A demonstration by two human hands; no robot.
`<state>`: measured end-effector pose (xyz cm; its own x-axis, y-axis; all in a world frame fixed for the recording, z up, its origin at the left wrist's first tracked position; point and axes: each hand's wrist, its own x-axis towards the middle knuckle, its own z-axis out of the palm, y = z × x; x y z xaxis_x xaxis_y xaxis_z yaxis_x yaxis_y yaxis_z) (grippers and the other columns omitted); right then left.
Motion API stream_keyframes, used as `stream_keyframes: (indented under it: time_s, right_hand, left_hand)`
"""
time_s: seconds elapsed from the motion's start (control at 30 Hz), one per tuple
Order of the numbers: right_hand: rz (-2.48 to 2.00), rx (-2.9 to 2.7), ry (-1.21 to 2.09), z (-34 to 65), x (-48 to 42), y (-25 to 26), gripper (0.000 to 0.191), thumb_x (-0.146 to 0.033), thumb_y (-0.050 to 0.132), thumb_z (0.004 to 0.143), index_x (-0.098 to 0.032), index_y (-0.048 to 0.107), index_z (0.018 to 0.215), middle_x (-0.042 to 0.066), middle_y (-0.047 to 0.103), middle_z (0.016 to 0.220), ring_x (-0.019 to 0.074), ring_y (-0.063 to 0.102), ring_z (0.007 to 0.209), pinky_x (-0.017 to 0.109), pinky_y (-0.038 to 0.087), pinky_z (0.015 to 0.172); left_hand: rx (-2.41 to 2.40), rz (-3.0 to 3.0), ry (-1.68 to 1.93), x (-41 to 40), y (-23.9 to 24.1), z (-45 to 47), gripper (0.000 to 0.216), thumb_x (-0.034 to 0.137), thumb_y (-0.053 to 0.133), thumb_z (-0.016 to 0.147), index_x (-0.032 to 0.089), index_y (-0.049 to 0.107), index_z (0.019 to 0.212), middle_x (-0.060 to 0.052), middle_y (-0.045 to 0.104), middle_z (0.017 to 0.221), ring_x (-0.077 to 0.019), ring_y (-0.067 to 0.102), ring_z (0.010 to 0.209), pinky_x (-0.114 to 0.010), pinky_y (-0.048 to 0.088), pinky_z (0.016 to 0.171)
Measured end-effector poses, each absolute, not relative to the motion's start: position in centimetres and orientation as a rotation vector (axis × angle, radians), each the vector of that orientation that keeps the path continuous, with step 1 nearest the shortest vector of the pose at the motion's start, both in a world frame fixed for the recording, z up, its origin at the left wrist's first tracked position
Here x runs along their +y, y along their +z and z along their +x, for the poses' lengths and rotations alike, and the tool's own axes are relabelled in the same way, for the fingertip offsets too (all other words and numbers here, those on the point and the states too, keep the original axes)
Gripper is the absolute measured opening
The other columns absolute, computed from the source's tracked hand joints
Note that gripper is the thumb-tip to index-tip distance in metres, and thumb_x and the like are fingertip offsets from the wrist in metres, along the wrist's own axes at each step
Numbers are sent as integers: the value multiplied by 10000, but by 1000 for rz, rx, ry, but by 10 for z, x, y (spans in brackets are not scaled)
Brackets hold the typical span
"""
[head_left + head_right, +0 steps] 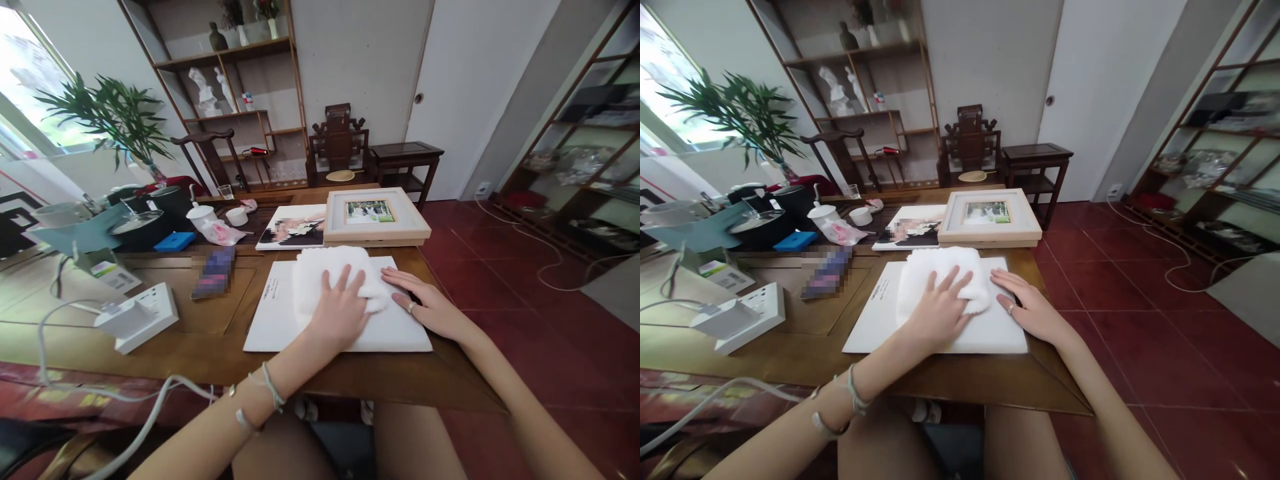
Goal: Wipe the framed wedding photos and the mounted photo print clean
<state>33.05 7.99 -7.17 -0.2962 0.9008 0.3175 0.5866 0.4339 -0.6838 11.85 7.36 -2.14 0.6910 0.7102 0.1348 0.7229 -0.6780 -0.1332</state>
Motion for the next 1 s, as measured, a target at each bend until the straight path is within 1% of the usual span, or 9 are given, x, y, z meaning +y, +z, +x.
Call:
stream_keyframes:
  time_s: [0.2,0.33,0.43,0.53,0.6,0.63,0.73,0.87,1.0]
  right_hand:
    - [-1236,-1999,549,331,80,-73,390,-303,479,894,-277,555,1275,39,484,1401,260,402,1310,502,301,1104]
    - [-1208,-2012,553,330,80,-72,390,-277,458,897,-278,552,1275,34,483,1402,245,398,1314,495,292,1110]
    - [-1237,-2006,557,330,80,-73,386,-301,476,895,-269,557,1271,41,482,1402,251,399,1313,493,292,1109]
    - [-1245,-1992,555,330,80,-74,390,-344,482,896,-274,559,1271,47,479,1405,264,404,1309,496,299,1102]
    - [-1227,-2000,556,331,80,-74,398,-358,475,898,-274,553,1279,54,479,1405,269,404,1308,494,310,1094]
    - [-1218,-2012,557,331,80,-74,404,-359,474,898,-277,545,1288,54,478,1406,271,406,1306,494,317,1089]
    - [-1219,-2037,555,332,81,-72,419,-360,474,898,-297,519,1310,43,486,1399,276,421,1294,497,330,1077]
    - [-1234,-2027,554,331,80,-68,409,-340,471,895,-293,530,1296,42,513,1371,278,446,1272,485,343,1065]
    - [-1240,-1980,556,330,80,-65,370,-295,445,898,-260,558,1249,60,587,1277,269,526,1184,457,390,1018]
  left_hand:
    - [-974,-2849,-151,11,-22,112,286,293,447,892,198,714,932,-104,351,1484,-414,281,1355,-682,309,1000]
    - [-939,-2883,-160,-4,-23,107,282,320,467,884,202,700,989,-106,320,1501,-410,275,1359,-664,306,1013]
    - [-1008,-2913,-122,10,-17,105,280,340,472,887,206,693,996,-77,370,1479,-365,317,1351,-611,323,1031]
    - [-1133,-2900,-133,40,-8,108,301,332,429,916,197,682,1008,-70,448,1430,-319,368,1328,-559,343,1026]
    - [-1200,-2904,-124,64,0,115,370,372,370,943,172,670,1026,-112,548,1332,-310,444,1269,-528,390,972]
    - [-1224,-2904,-122,75,4,119,422,397,328,956,155,669,1015,-139,607,1243,-311,493,1216,-514,411,935]
    - [-1287,-2917,-120,105,11,135,519,457,255,964,132,659,995,-160,669,1065,-304,575,1074,-475,431,868]
    - [-1222,-2981,-156,127,5,155,525,441,228,973,138,656,981,-138,655,1107,-279,536,1131,-449,402,906]
    - [-1226,-2927,-238,128,-9,158,492,416,246,975,138,647,1035,-139,623,1191,-266,531,1159,-453,374,967]
